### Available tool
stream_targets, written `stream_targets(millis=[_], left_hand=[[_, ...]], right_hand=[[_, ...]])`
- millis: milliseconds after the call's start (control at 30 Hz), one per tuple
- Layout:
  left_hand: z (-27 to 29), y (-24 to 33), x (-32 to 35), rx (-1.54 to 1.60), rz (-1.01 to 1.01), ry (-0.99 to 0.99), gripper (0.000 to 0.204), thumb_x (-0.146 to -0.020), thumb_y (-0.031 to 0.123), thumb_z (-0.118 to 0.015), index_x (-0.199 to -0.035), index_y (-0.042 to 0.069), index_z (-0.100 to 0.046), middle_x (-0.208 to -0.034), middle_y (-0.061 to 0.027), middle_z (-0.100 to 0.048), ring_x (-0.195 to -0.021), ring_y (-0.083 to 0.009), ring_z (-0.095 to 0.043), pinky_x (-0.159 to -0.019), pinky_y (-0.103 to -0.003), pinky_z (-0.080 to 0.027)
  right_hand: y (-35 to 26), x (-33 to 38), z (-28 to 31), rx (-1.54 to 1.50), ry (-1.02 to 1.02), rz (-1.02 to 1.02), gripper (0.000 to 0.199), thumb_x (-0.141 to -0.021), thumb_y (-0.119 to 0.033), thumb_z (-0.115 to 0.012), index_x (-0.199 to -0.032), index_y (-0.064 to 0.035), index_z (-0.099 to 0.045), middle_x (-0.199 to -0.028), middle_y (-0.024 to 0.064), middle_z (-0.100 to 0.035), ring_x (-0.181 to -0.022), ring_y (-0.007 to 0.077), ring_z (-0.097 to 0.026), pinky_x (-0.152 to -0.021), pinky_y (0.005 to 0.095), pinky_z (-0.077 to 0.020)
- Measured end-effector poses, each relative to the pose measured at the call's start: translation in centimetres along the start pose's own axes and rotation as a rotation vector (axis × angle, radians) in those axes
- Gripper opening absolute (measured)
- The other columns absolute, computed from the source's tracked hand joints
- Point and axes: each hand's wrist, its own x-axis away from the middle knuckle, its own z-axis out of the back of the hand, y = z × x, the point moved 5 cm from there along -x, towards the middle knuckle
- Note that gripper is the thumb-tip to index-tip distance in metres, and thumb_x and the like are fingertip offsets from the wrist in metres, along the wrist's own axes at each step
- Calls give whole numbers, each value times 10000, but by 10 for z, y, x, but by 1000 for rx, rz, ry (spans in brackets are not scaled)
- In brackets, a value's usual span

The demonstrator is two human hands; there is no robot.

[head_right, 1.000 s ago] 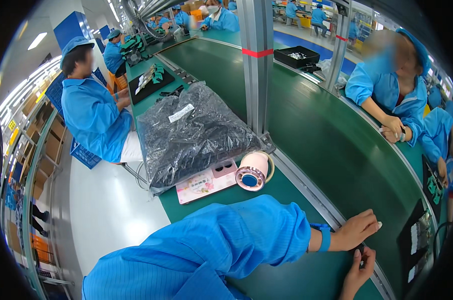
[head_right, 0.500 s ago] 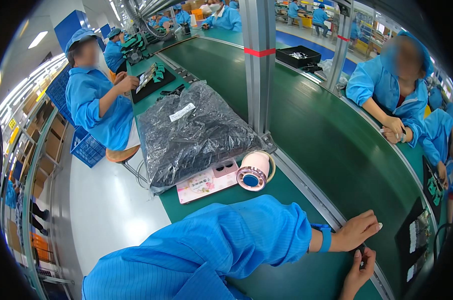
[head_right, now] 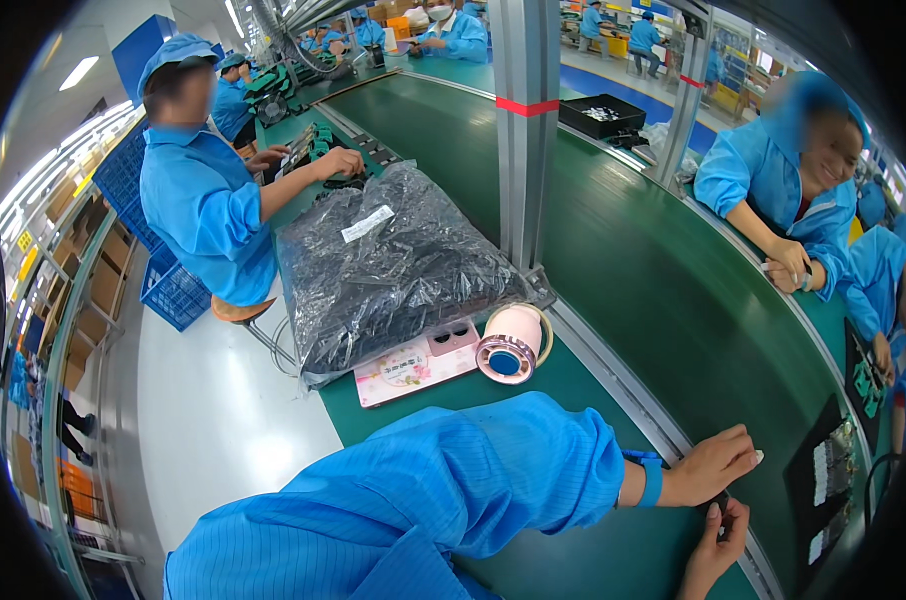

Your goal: Assembling and inspecting printed circuit boards on an electronics production line.

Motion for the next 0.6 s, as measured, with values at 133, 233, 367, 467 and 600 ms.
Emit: stream_targets(millis=[133,233,367,467,600], left_hand=[[0,0,0,2,14,-1,320,-969,258,-479,-798,-11,-457,-854,-159,-428,-764,-353,-467,-686,-430,-388],[-1,-2,0,0,6,5,319,-970,261,-479,-798,-7,-454,-852,-154,-427,-761,-347,-467,-687,-427,-387],[-1,-2,0,4,17,-3,323,-972,266,-477,-796,-3,-446,-848,-150,-425,-762,-343,-465,-690,-424,-386],[-2,-2,-1,9,10,1,324,-973,266,-479,-792,-1,-442,-845,-148,-419,-757,-339,-461,-687,-423,-384],[-2,-3,-1,1,4,-3,325,-974,267,-478,-791,0,-440,-841,-147,-412,-751,-336,-456,-683,-422,-381]], right_hand=[[6,0,1,-15,-18,2,148,-936,-108,-584,-1005,18,-548,-871,26,-548,-793,92,-504,-734,216,-418],[6,0,1,-33,-20,8,165,-935,-112,-588,-1020,23,-546,-890,35,-550,-811,99,-506,-745,221,-420],[7,0,1,-48,-19,-12,187,-930,-114,-597,-1038,29,-543,-904,37,-552,-827,103,-506,-755,223,-422],[8,0,1,-46,-23,-7,194,-928,-115,-600,-1044,30,-545,-909,36,-553,-830,105,-508,-757,222,-422],[10,0,2,-48,-11,-29,196,-926,-115,-601,-1046,30,-549,-915,37,-554,-835,110,-512,-759,222,-421]])
